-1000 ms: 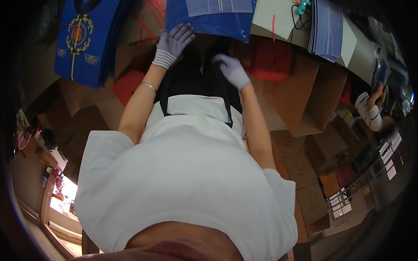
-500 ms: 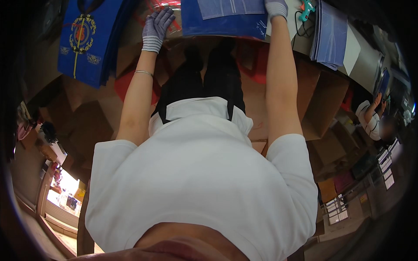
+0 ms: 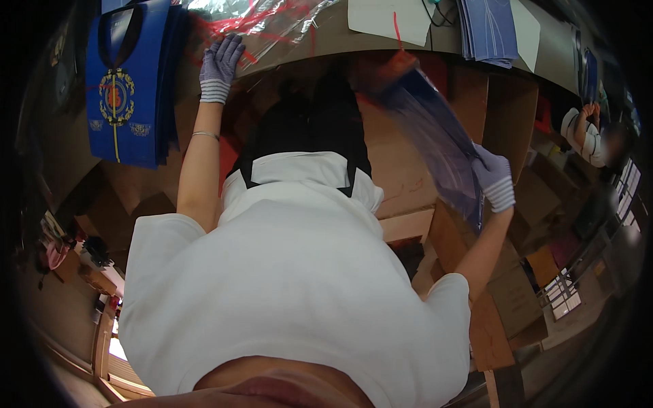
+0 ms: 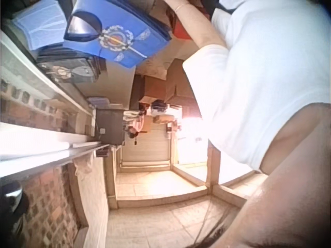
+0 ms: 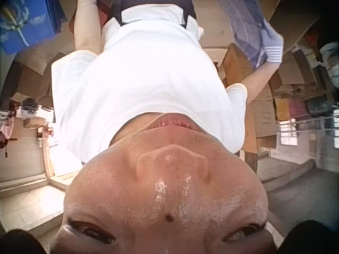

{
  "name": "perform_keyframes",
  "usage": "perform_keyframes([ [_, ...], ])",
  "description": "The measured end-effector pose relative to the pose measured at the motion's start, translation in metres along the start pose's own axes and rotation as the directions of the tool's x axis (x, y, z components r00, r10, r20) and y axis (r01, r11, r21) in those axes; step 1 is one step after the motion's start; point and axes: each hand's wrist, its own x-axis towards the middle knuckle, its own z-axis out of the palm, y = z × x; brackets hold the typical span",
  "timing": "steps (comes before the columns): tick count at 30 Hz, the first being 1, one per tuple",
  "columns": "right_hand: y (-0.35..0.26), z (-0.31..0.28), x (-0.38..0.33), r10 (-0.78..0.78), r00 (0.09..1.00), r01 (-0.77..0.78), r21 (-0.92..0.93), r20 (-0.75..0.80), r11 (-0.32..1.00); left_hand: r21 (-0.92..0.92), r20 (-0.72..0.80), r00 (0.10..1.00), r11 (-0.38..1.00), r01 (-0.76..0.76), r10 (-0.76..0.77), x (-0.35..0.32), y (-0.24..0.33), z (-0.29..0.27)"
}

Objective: Packaging shirts and gift bags into plastic sleeves and then into a cardboard box.

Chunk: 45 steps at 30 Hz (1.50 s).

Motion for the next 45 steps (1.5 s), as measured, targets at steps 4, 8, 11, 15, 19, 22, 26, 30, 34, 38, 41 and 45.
perform_keyframes([
  [4, 0.061, 0.074, 0.061, 0.222, 0.97, -0.239, -0.591, -0.102, 0.771, 0.544, -0.006, 0.996, 0.836, -0.067, 0.084, -0.013, 0.017, -0.003],
  [8, 0.169, 0.222, 0.149, 0.311, 0.936, -0.34, -0.654, -0.166, 0.675, 0.882, 0.472, 0.772, -0.236, -0.409, 0.425, -0.048, 0.046, 0.05],
  [11, 0.166, 0.26, 0.215, 0.463, 0.882, -0.417, -0.591, -0.082, 0.69, 0.682, 0.531, 0.728, -0.729, -0.062, 0.434, -0.061, 0.104, 0.074],
  [15, 0.094, 0.26, 0.256, 0.385, 0.893, -0.177, -0.605, 0.232, 0.776, 0.343, 0.382, 0.792, -0.869, 0.357, 0.476, -0.069, 0.147, 0.05],
  [19, -0.009, 0.232, 0.249, 0.041, 0.953, 0.116, -0.487, 0.3, 0.866, 0.382, 0.417, 0.83, -0.9, 0.21, 0.371, -0.062, 0.162, 0.036],
  [22, -0.094, 0.213, 0.214, -0.375, 0.905, 0.412, -0.2, 0.199, 0.889, 0.405, 0.643, 0.689, -0.912, 0.067, 0.335, -0.071, 0.185, 0.065],
  [26, -0.263, 0.193, 0.141, -0.703, 0.707, 0.706, -0.03, 0.078, 0.707, 0.52, 0.547, 0.752, -0.853, 0.041, 0.369, -0.139, 0.225, 0.189],
  [30, -0.306, 0.216, 0.126, -0.588, 0.791, 0.611, 0.174, -0.169, 0.772, 0.661, 0.555, 0.808, -0.694, -0.285, 0.196, -0.18, 0.158, 0.257],
  [34, -0.245, 0.19, 0.16, -0.649, 0.454, 0.48, -0.446, -0.61, 0.755, 0.675, 0.72, 0.643, -0.048, -0.736, 0.261, -0.077, 0.114, 0.289],
  [38, -0.136, 0.125, 0.133, -0.602, 0.548, -0.171, -0.782, -0.581, 0.6, 0.356, 0.751, 0.546, 0.468, -0.809, 0.372, -0.033, 0.101, 0.238],
  [41, -0.047, 0.12, 0.095, -0.541, 0.488, -0.174, -0.684, -0.685, 0.709, 0.456, 0.667, 0.719, -0.656, -0.602, -0.196, 0.063, 0.038, 0.113],
  [45, -0.013, 0.12, 0.026, -0.333, 0.478, 0.091, -0.331, -0.813, 0.939, 0.461, 0.506, 0.776, -0.643, -0.612, -0.376, 0.106, 0.003, 0.09],
])
